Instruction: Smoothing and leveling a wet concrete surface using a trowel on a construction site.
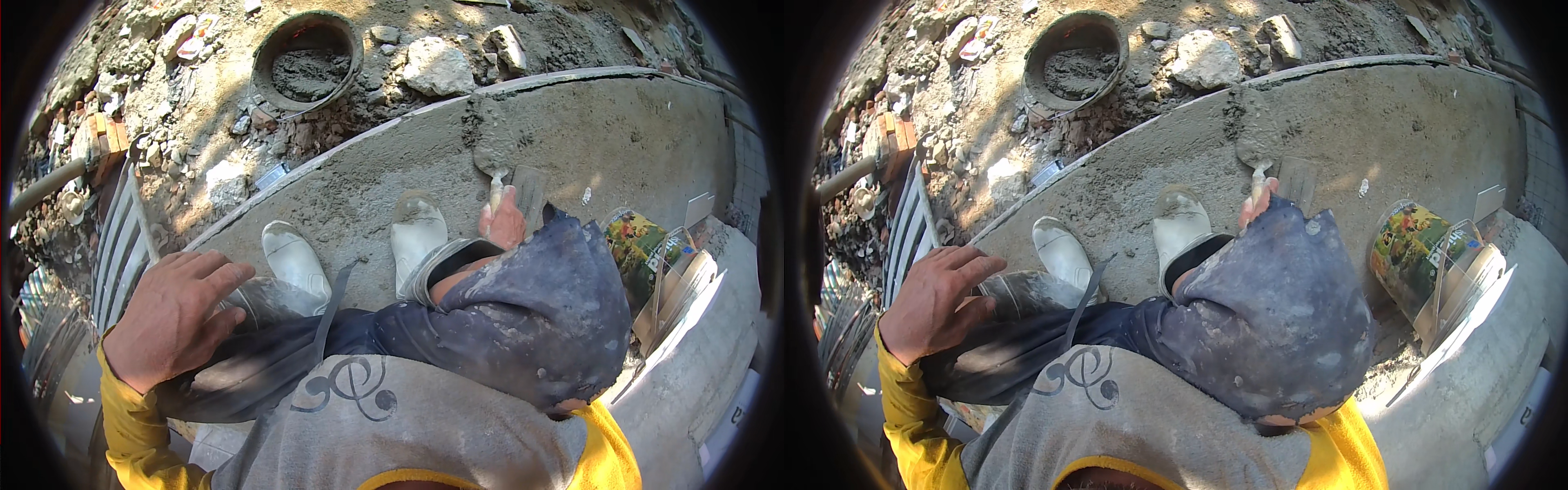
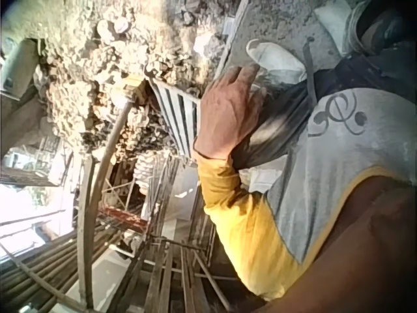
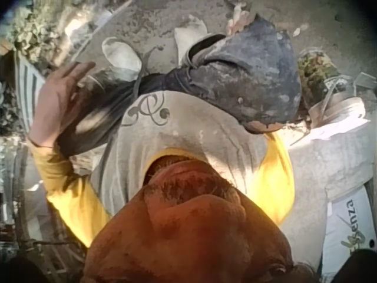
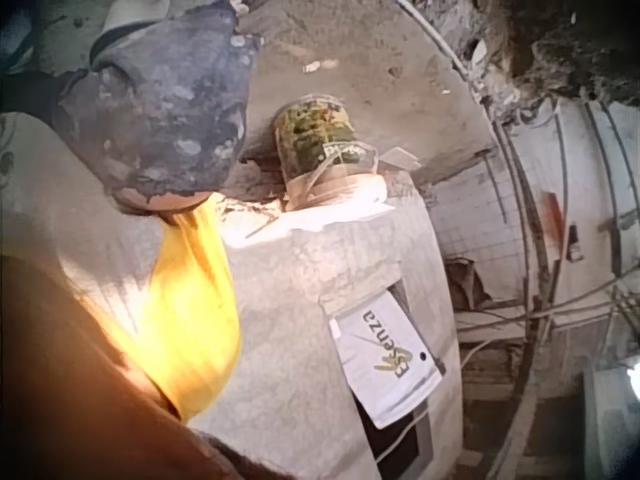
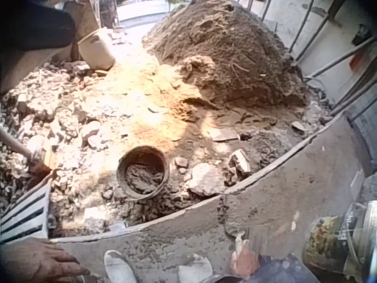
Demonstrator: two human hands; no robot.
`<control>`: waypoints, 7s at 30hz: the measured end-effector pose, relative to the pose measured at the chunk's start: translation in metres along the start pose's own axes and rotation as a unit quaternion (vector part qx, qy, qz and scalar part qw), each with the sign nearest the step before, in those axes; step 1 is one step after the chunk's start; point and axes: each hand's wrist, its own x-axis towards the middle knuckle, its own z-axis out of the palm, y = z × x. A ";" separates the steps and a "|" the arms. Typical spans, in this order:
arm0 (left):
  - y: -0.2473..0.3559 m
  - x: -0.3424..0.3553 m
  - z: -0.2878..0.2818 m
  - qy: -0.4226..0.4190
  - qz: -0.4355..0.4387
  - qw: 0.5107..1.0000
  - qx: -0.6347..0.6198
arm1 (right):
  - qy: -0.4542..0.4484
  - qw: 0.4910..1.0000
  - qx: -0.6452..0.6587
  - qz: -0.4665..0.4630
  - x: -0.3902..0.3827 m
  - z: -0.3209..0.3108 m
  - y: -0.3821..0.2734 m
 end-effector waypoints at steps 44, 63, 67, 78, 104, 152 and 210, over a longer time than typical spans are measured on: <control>0.011 0.016 -0.010 -0.008 -0.020 0.999 0.024 | -0.174 0.971 0.134 -0.092 0.013 -0.001 -0.044; 0.008 0.009 -0.008 0.001 -0.025 0.999 0.025 | 0.024 0.958 0.286 -0.011 0.010 0.005 0.000; 0.011 0.004 -0.007 0.000 -0.037 0.999 0.031 | 0.075 0.979 0.178 0.071 0.018 0.007 0.019; 0.013 0.010 -0.009 -0.011 -0.025 0.999 0.037 | 0.068 0.983 0.171 0.010 -0.005 0.023 0.018; 0.008 0.013 -0.010 0.001 -0.014 1.000 0.027 | -0.086 0.971 0.222 0.027 0.030 -0.010 -0.006; 0.014 0.018 -0.012 -0.012 -0.029 0.999 0.028 | 0.021 0.983 0.178 -0.023 0.067 -0.028 0.029; 0.015 0.016 -0.013 0.002 -0.038 0.999 0.033 | -0.006 0.971 0.220 0.096 0.128 -0.052 0.055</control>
